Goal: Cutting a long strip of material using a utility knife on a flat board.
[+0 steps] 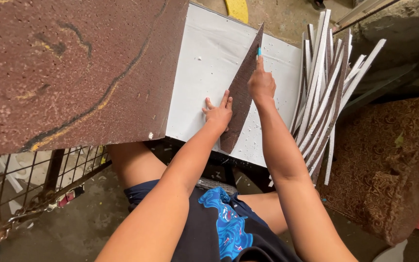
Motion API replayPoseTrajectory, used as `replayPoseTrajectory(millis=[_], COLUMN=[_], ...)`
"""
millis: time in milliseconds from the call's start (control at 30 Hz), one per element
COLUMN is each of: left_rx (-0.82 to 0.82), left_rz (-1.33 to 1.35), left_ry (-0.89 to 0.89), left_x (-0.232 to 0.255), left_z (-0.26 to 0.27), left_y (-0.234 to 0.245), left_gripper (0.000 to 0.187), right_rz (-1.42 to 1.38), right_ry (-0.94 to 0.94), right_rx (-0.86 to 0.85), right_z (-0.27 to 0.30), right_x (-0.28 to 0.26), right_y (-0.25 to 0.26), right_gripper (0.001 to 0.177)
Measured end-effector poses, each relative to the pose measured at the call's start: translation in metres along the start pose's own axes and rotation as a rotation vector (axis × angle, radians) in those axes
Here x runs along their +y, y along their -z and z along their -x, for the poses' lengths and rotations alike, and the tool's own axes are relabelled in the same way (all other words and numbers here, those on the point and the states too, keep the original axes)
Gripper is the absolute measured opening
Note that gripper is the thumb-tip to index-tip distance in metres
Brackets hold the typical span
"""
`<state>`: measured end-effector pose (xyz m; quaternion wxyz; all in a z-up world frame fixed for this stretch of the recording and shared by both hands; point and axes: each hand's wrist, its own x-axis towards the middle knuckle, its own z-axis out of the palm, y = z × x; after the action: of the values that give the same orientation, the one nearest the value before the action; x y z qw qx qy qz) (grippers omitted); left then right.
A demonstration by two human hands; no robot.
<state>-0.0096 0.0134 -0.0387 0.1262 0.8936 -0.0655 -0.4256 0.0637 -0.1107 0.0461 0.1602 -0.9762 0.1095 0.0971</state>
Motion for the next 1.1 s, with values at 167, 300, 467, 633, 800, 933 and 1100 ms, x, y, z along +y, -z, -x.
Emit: replayPoseTrajectory(millis=[167, 300, 467, 633, 800, 933, 1100], left_rx=[-0.003, -0.001, 0.01, 0.005, 0.003, 0.006, -0.003], left_rz=[-0.003, 0.006, 0.005, -0.001, -0.005, -0.017, -0.014], left_ry=[0.001, 0.01, 0.009, 0.009, 0.015, 0.014, 0.021], left_x=[0.003, 0.003, 0.002, 0.003, 0.005, 0.006, 0.006], left_z=[0.007, 0.0, -0.001, 0.006, 0.007, 0.008, 0.009], left_y=[0.006, 0.001, 0.0, 0.005, 0.007, 0.008, 0.008], left_gripper=[0.132, 0.134, 0.133, 0.132, 0.128, 0.129, 0.127], right_rz=[0.002, -0.008, -0.013, -0.017, -0.019, -0.019, -0.021], right_ry=[-0.01, -0.004, -0.01, -0.015, -0.011, -0.03, -0.023], right_rx=[-0.011, 0.006, -0.015, -0.022, -0.038, -0.043, -0.061], right_z=[0.01, 0.015, 0.033, 0.044, 0.052, 0.062, 0.071], right_x=[0.001, 0.005, -0.004, -0.001, 0.005, 0.007, 0.011], right_y=[-0.002, -0.004, 0.005, 0.0, -0.005, -0.008, -0.009], right_gripper=[0.052, 0.05, 0.05, 0.05, 0.05, 0.05, 0.052])
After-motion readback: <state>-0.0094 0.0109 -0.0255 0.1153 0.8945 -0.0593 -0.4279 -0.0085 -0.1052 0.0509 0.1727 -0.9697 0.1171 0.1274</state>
